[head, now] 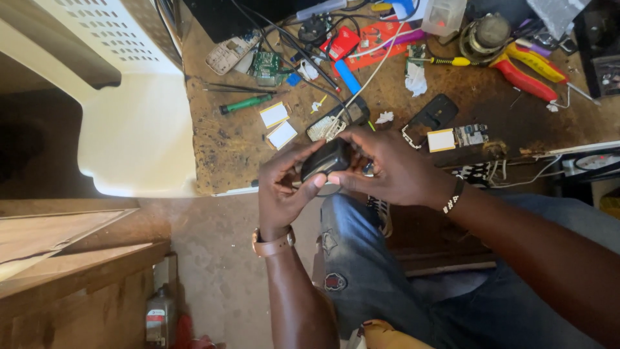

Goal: Assembling and repairing a small electronic device by connecting internal components and testing connections on a workbench.

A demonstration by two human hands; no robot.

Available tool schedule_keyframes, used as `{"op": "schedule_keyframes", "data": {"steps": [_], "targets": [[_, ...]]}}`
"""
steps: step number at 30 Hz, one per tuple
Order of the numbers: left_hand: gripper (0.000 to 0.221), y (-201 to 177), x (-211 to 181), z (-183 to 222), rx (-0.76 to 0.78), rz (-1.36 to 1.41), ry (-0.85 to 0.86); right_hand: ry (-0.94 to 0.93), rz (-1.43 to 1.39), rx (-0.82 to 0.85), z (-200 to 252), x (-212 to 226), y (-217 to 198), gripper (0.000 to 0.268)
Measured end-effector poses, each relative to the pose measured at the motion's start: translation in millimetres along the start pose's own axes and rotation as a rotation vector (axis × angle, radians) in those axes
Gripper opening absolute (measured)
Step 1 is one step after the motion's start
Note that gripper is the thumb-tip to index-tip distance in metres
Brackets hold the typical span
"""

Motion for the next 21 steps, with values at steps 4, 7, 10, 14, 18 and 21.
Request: {"op": "schedule_keyframes", "data": {"steps": [4,7,10,14,18,21], "targets": [[0.044,4,3,-4,-0.019,-0.087,0.095,-0.007,0.003,-0.029,-1,-2,0,0.054],[0.044,-4,17,0,-0.05,-0.119,0.121,-0.026,0.006,-0.018,-2,4,2,0.056],[0.045,-9,12,4,-0.095,-0.165,0.125,-0.037,-0.019,-0.01,0,3,8,0.06],[0.058,-5,9,2,-0.24,-0.168,0.139,-0.025,-0.319,0.084,-1,-10,10,0.064],[0.065,-1,5,-2,-0.268,-0.17,0.144,0.018,-0.462,0.127,-3,-22,22,0.061],[0.057,0,2,-3,-0.28,-0.229,0.173,0.026,-0.487,0.167,-1,-21,22,0.06]]}}
Point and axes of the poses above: each hand's wrist, its own z-axis away from the middle knuckle, its own y-axis out of the palm, x = y × z, the point moved 1 cm from there along -z, towards the middle knuckle, and after that the axes turned 11 degrees about x, right-handed, at the moved point
